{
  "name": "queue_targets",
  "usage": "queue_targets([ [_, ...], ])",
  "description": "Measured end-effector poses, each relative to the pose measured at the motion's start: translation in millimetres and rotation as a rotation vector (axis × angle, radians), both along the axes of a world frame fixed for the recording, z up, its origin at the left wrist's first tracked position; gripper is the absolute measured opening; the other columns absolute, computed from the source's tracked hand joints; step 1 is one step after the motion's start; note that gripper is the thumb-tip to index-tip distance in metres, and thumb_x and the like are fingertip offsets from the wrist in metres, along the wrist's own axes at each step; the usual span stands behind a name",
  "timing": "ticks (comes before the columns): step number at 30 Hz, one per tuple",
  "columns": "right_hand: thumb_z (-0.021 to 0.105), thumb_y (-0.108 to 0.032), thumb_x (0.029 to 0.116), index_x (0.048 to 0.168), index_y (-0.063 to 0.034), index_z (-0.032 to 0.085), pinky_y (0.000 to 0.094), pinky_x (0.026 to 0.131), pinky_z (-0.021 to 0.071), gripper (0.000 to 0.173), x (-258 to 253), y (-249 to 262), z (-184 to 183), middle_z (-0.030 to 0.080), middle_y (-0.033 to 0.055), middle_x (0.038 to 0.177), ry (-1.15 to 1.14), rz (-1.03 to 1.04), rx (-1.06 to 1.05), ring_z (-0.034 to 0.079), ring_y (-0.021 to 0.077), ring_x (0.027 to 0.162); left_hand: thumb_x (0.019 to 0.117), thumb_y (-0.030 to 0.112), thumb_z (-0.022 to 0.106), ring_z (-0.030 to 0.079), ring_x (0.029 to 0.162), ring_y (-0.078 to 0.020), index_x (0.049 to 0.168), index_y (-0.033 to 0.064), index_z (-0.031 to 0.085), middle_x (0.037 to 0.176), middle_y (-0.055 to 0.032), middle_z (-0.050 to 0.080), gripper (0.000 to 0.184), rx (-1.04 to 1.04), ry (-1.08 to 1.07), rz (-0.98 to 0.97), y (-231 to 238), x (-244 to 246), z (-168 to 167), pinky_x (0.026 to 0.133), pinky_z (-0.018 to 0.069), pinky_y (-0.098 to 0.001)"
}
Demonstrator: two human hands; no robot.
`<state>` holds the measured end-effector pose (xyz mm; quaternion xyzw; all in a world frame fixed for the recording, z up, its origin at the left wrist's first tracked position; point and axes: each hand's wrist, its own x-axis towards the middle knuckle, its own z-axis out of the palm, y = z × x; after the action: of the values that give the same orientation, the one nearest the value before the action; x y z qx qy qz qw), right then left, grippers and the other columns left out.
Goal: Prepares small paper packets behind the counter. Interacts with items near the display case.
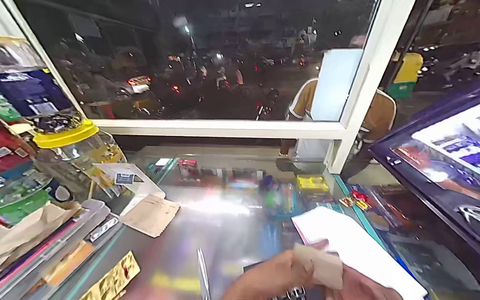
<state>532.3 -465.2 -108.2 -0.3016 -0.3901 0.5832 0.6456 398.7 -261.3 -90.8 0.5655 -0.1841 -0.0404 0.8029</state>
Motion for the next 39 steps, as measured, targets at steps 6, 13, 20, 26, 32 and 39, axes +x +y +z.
queue_targets([
  [6, 0.059, -0.071, 0.0882, 0.135, -0.0255, 0.064, 0.0174, 0.065, 0.0529, 0.065, -39.3, 26.3, 6.1, 0.071, -0.0006, 0.121, 0.326, 0.092, 0.113, 0.069, 0.0061, 0.089, 0.0919, 0.030, 0.075, 0.057, 0.133, -0.0229, 0.158, -0.0060, -0.003, 0.145, -0.0177, 0.054, 0.108, 0.026, -0.377, 0.425, -12.3, 0.8, 0.1, 0.113, 0.0472, -0.0387],
  [13, 0.054, -0.029, 0.1064, 0.110, -0.0082, 0.075, 0.0194, 0.065, 0.0530, 0.030, 38.3, 42.3, 45.7, 0.075, -0.0032, 0.094, -1.112, -0.479, -0.170, 0.067, 0.0016, 0.076, 0.1003, 0.014, 0.046, 0.071, 0.073, -0.0139, 0.149, 0.0094, 0.032, 0.083, 0.0011, 0.066, 0.051, -0.419, 0.018, 0.839, 8.1, -15.3, 20.7, 0.075, 0.0632, -0.0336],
  [20, 0.073, -0.046, 0.0931, 0.155, -0.0025, 0.042, 0.0699, 0.108, 0.0373, 0.082, 211.5, 26.8, 25.9, 0.049, 0.0376, 0.144, -1.617, -0.602, -0.985, 0.048, 0.0567, 0.131, 0.1119, 0.040, 0.024, 0.070, 0.064, -0.0185, 0.140, 0.0119, 0.044, 0.081, -0.0067, 0.069, 0.045, -0.710, 0.396, 0.838, 51.3, -28.1, 15.3, 0.062, 0.0608, -0.0334],
  [26, 0.066, -0.024, 0.1008, 0.135, 0.0010, 0.065, 0.0613, 0.108, 0.0420, 0.042, 190.5, 30.6, 24.2, 0.066, 0.0301, 0.126, -1.719, -0.533, -0.982, 0.061, 0.0475, 0.122, 0.1116, 0.043, 0.018, 0.069, 0.061, -0.0171, 0.129, 0.0080, 0.049, 0.076, -0.0057, 0.068, 0.050, -0.792, 0.459, 0.774, 55.9, -28.3, 7.9, 0.062, 0.0607, -0.0318],
  [32, 0.053, -0.017, 0.1049, 0.133, -0.0025, 0.066, 0.0645, 0.090, 0.0510, 0.035, 166.0, 43.0, 30.6, 0.070, 0.0305, 0.115, -1.940, -0.509, -1.135, 0.067, 0.0504, 0.109, 0.1116, 0.043, 0.021, 0.069, 0.061, -0.0185, 0.120, 0.0065, 0.055, 0.074, -0.0075, 0.068, 0.051, -0.884, 0.499, 0.757, 47.8, -30.5, 11.5, 0.062, 0.0605, -0.0322],
  [39, 0.055, 0.007, 0.0991, 0.135, 0.0028, 0.063, 0.0673, 0.094, 0.0499, 0.037, 147.9, 44.6, 43.3, 0.066, 0.0328, 0.124, -2.048, -0.652, -0.852, 0.064, 0.0542, 0.111, 0.1110, 0.047, 0.020, 0.071, 0.064, -0.0200, 0.113, 0.0063, 0.059, 0.072, -0.0077, 0.068, 0.056, -1.001, 0.477, 0.777, 50.8, -34.5, 17.6, 0.062, 0.0615, -0.0326],
])
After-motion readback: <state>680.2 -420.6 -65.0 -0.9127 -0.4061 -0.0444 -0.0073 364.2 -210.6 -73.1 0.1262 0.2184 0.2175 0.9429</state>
